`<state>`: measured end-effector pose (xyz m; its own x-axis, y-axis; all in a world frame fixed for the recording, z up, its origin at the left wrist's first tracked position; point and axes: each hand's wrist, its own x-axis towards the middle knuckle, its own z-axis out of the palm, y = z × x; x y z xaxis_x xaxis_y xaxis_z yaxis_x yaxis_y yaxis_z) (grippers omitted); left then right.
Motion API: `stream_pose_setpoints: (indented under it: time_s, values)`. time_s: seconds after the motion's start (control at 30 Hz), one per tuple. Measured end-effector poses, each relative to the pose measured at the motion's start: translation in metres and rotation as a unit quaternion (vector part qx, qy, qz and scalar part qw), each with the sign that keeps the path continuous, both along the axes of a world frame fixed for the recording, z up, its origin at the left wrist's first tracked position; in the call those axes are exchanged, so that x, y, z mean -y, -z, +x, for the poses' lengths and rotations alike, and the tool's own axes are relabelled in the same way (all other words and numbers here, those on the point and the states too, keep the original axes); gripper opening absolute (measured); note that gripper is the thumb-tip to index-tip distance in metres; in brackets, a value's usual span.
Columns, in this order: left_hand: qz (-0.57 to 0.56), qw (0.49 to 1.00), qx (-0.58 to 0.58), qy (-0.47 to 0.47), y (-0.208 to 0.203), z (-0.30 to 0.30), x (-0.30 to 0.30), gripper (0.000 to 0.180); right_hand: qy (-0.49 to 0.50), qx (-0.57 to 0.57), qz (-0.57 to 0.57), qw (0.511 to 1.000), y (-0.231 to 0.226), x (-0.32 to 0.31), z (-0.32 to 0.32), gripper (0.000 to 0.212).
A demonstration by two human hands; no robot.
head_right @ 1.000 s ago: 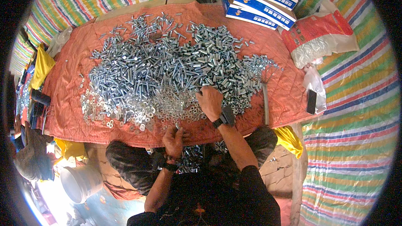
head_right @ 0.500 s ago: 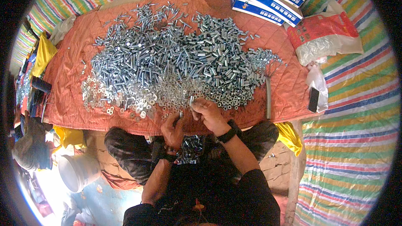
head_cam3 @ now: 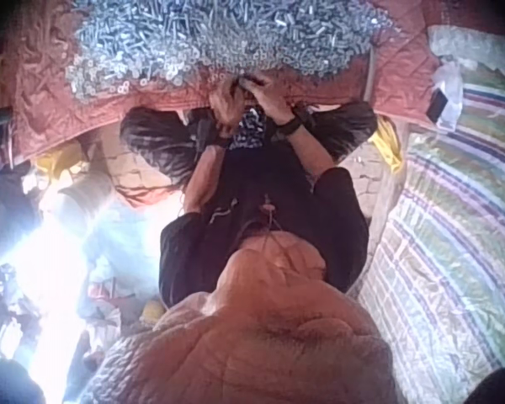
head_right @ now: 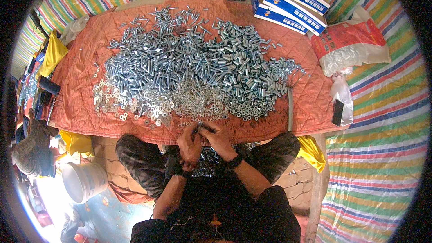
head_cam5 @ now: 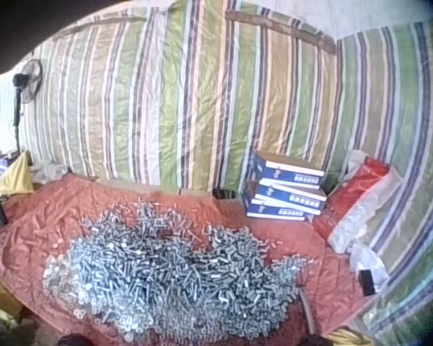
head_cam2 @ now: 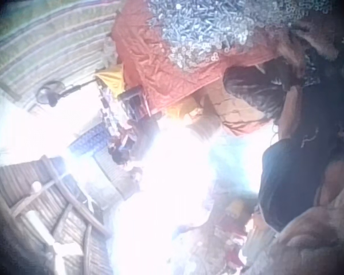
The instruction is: Assembling nuts and washers onto metal bolts.
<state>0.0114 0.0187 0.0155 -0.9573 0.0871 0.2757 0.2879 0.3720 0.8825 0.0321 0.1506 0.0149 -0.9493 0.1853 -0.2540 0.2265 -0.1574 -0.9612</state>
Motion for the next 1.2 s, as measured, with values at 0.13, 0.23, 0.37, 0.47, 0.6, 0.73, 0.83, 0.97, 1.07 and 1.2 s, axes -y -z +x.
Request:
stream_pose_setpoints:
  time_s: [0.13,0.23,0.37,0.47,0.6,0.73,0.83,0.97,1.07,1.2]
  values:
    - [0.289,0.945,0.140,0.056,-0.006,0.010,0.002,0.031,-0.035,-0.005,0.081,0.996,-0.003,0.003,0.002,0.030]
    - [0.359,0.901,0.228,0.089,0.005,0.011,0.016,0.029,-0.081,-0.072,0.165,0.980,-0.008,0.007,0.001,0.028]
    - [0.335,0.922,0.191,0.042,0.020,0.010,0.023,0.028,-0.185,-0.150,0.273,0.932,-0.013,0.004,-0.010,0.026]
    - [0.369,0.907,0.201,0.038,0.018,0.011,0.026,0.027,-0.169,-0.113,0.271,0.941,-0.015,-0.001,-0.031,0.018]
    - [0.377,0.904,0.202,0.014,0.012,0.009,0.030,0.026,-0.103,-0.168,0.409,0.891,-0.012,0.011,-0.067,0.018]
    - [0.372,0.910,0.182,-0.017,0.015,0.011,0.031,0.026,-0.122,-0.158,0.478,0.856,-0.002,0.033,-0.091,0.020]
    - [0.389,0.899,0.198,-0.029,0.019,0.011,0.031,0.025,-0.135,-0.138,0.532,0.825,-0.002,0.045,-0.096,0.023]
    - [0.348,0.921,0.172,-0.038,0.025,0.009,0.031,0.026,-0.152,-0.120,0.565,0.802,-0.001,0.046,-0.102,0.017]
    - [0.355,0.918,0.174,-0.039,0.025,0.008,0.031,0.026,-0.141,-0.150,0.564,0.800,0.007,0.042,-0.105,0.016]
    - [0.341,0.927,0.151,-0.038,0.013,0.005,0.026,0.024,-0.116,-0.177,0.455,0.865,0.006,0.009,-0.097,0.020]
